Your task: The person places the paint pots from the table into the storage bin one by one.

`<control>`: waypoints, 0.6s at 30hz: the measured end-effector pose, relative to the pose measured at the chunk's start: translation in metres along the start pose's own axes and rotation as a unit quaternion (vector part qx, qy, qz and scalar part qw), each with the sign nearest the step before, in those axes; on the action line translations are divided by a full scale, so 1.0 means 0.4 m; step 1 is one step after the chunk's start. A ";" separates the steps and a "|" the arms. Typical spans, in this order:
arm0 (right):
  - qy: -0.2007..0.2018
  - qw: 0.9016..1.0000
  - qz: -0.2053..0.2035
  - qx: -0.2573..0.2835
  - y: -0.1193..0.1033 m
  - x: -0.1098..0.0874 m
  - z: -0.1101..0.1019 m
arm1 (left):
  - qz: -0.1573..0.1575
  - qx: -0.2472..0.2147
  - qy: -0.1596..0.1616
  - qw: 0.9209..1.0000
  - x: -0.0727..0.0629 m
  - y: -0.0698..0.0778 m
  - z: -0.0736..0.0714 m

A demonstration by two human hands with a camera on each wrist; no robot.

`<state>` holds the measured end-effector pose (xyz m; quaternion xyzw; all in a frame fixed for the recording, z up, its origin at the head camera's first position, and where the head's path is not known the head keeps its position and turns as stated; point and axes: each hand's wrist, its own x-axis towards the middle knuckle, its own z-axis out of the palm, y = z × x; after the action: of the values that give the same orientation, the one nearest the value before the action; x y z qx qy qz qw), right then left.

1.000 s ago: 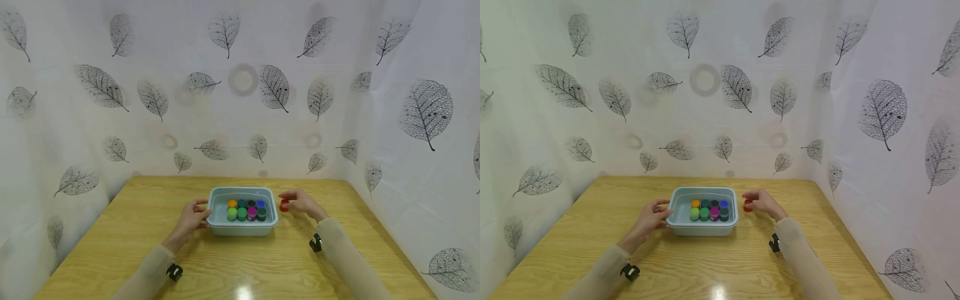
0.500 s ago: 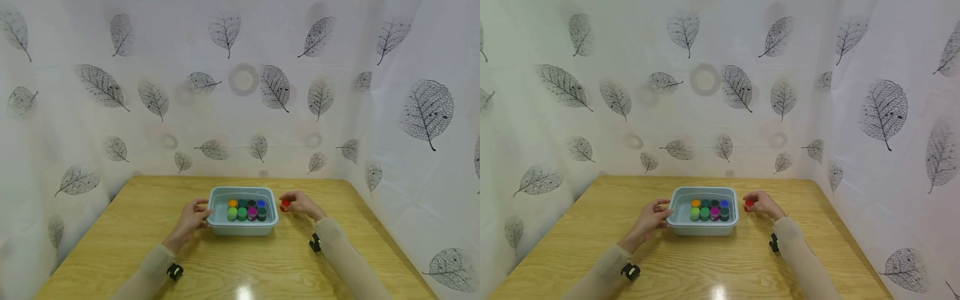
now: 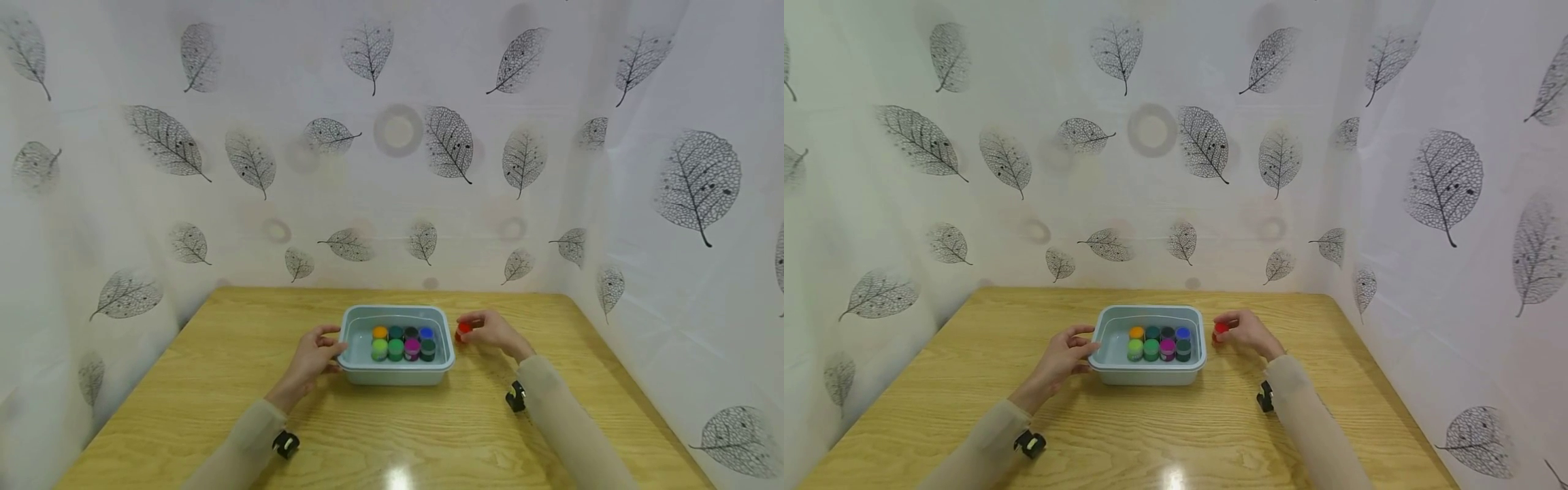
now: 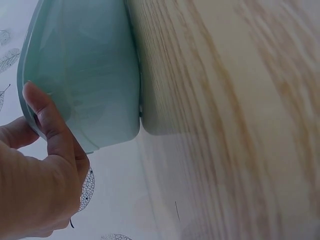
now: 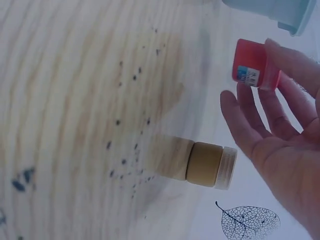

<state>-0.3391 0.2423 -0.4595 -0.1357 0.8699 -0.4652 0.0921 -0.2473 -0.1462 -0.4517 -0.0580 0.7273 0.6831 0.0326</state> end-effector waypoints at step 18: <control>0.042 0.994 -0.008 0.105 -0.070 -0.013 0.003 | -0.004 -0.005 0.004 1.000 0.008 -0.006 0.000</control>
<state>-0.3295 0.2281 -0.4365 -0.1122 0.8183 -0.5599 0.0652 -0.2503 -0.1463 -0.4543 -0.0632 0.7237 0.6864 0.0321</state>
